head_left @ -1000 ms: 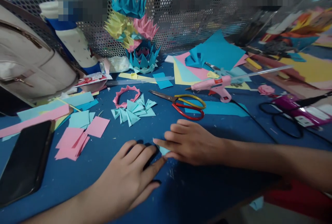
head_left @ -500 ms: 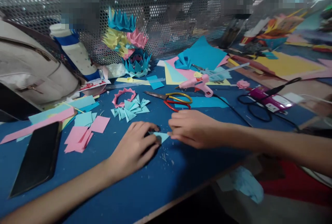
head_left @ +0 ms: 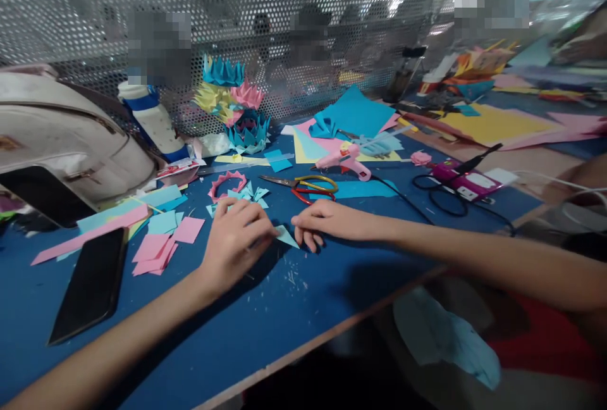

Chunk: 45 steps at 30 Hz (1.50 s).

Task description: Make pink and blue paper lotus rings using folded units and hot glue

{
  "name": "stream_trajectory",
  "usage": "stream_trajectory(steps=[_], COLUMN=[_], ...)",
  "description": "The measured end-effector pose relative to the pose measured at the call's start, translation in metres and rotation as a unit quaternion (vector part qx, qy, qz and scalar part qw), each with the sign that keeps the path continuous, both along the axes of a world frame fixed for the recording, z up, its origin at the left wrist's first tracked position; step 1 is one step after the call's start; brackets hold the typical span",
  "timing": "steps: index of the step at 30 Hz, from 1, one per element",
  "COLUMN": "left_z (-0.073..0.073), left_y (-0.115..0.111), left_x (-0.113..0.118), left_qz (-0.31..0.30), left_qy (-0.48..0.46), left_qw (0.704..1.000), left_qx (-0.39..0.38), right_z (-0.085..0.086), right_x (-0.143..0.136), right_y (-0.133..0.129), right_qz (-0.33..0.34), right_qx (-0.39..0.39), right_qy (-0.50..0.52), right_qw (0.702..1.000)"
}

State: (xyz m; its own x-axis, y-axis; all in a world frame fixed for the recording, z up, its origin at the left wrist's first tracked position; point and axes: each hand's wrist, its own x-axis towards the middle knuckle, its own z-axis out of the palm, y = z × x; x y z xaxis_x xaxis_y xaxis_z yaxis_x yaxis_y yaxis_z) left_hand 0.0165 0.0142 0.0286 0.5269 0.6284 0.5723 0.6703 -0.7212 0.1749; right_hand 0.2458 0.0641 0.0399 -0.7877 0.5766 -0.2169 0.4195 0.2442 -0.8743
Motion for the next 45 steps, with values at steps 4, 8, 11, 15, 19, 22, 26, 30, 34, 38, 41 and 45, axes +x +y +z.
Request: stream_trajectory(steps=[4, 8, 11, 15, 19, 22, 26, 30, 34, 38, 41, 45], left_z=[0.008, 0.013, 0.017, 0.023, 0.027, 0.027, 0.028, 0.021, 0.010, 0.005, 0.004, 0.004], left_y=[-0.015, -0.022, -0.024, -0.025, -0.025, -0.021, -0.012, -0.007, -0.009, -0.013, -0.015, -0.015], left_x=[-0.004, -0.006, -0.008, -0.011, -0.019, -0.030, -0.038, -0.022, -0.002, 0.004, 0.004, 0.004], left_qz=[-0.010, -0.031, -0.039, -0.040, -0.051, -0.046, 0.041, 0.033, -0.020, -0.008, -0.013, -0.023], left_qy=[0.071, 0.095, 0.098, 0.110, 0.130, 0.137, 0.077, -0.106, -0.250, -0.258, -0.240, -0.218], left_qw=[0.975, 0.954, 0.950, 0.945, 0.925, 0.919, 0.951, 0.986, 0.878, 0.867, 0.892, 0.923], left_qx=[0.208, 0.281, 0.293, 0.306, 0.353, 0.368, 0.296, -0.124, -0.407, -0.425, -0.383, -0.316], right_z=[0.001, 0.004, 0.005, 0.006, 0.009, 0.009, 0.003, 0.000, 0.000, -0.002, -0.006, -0.012], right_x=[-0.003, -0.008, -0.011, -0.012, -0.008, -0.002, 0.006, 0.005, 0.000, -0.003, -0.005, -0.006], right_y=[-0.010, -0.021, -0.026, -0.028, -0.028, -0.028, -0.029, -0.030, -0.029, -0.027, -0.025, -0.019], right_qz=[-0.011, -0.036, -0.027, -0.015, -0.010, -0.008, -0.016, -0.035, -0.030, -0.037, -0.059, -0.098], right_qx=[-0.100, -0.115, -0.099, -0.092, -0.093, -0.079, -0.052, 0.050, 0.106, 0.048, -0.027, -0.062], right_qy=[0.070, 0.090, 0.097, 0.108, 0.109, 0.103, 0.093, 0.077, 0.079, 0.098, 0.135, 0.158], right_qw=[0.992, 0.989, 0.990, 0.990, 0.990, 0.991, 0.994, 0.995, 0.991, 0.993, 0.989, 0.981])
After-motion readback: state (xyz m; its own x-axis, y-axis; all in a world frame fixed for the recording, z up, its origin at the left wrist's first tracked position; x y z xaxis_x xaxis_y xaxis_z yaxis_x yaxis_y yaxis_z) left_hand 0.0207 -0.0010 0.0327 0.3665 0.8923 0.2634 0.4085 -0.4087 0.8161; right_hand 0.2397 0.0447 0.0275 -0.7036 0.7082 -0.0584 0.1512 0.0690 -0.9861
